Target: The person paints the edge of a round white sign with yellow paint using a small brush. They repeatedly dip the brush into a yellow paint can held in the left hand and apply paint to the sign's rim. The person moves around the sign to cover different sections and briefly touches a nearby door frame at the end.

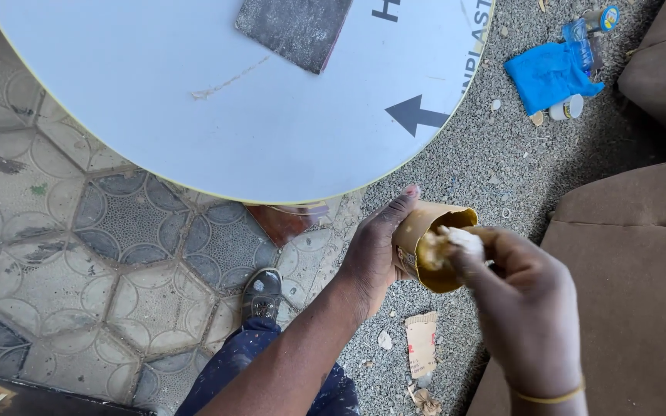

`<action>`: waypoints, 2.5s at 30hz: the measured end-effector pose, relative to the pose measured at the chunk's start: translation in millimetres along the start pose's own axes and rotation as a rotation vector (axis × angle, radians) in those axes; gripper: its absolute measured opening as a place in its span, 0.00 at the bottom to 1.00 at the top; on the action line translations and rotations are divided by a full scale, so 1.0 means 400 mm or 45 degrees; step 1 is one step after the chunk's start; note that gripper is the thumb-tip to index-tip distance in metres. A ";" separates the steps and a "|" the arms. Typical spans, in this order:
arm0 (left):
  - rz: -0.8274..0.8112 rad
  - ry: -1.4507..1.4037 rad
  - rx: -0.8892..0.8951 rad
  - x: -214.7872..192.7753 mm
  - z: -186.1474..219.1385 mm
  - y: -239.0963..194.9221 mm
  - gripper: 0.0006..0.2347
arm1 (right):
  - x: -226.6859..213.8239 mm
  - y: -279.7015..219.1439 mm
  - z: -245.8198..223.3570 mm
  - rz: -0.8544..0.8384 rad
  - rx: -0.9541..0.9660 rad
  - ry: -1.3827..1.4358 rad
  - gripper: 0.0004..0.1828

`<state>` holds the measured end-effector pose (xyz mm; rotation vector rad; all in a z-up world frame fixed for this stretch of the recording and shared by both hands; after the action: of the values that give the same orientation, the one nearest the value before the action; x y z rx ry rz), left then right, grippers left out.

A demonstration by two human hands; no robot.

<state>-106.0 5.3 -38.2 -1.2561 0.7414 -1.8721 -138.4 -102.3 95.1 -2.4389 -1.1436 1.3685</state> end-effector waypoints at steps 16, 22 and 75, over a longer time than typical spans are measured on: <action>0.119 -0.071 -0.067 -0.038 -0.031 -0.046 0.23 | 0.022 -0.052 -0.017 0.026 -0.228 -0.207 0.16; 0.074 0.035 0.003 -0.043 -0.028 -0.044 0.21 | 0.066 -0.041 -0.026 -0.032 -0.278 -0.545 0.13; 0.181 0.267 0.018 -0.029 -0.045 -0.005 0.16 | 0.090 -0.055 0.311 -0.976 0.432 2.412 0.24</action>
<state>-120.5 17.1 -48.8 -0.9812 0.9021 -1.9059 -235.7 -93.5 7.5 -1.4876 -0.7887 -0.8615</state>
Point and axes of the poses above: each hand's wrist, its own y-axis towards the middle knuckle, its own x-axis out of the palm, z = x × y, the point moved 10 cm from there along y, towards the middle knuckle, and after that the axes turned 14 degrees about y, right-handed, at the moved point
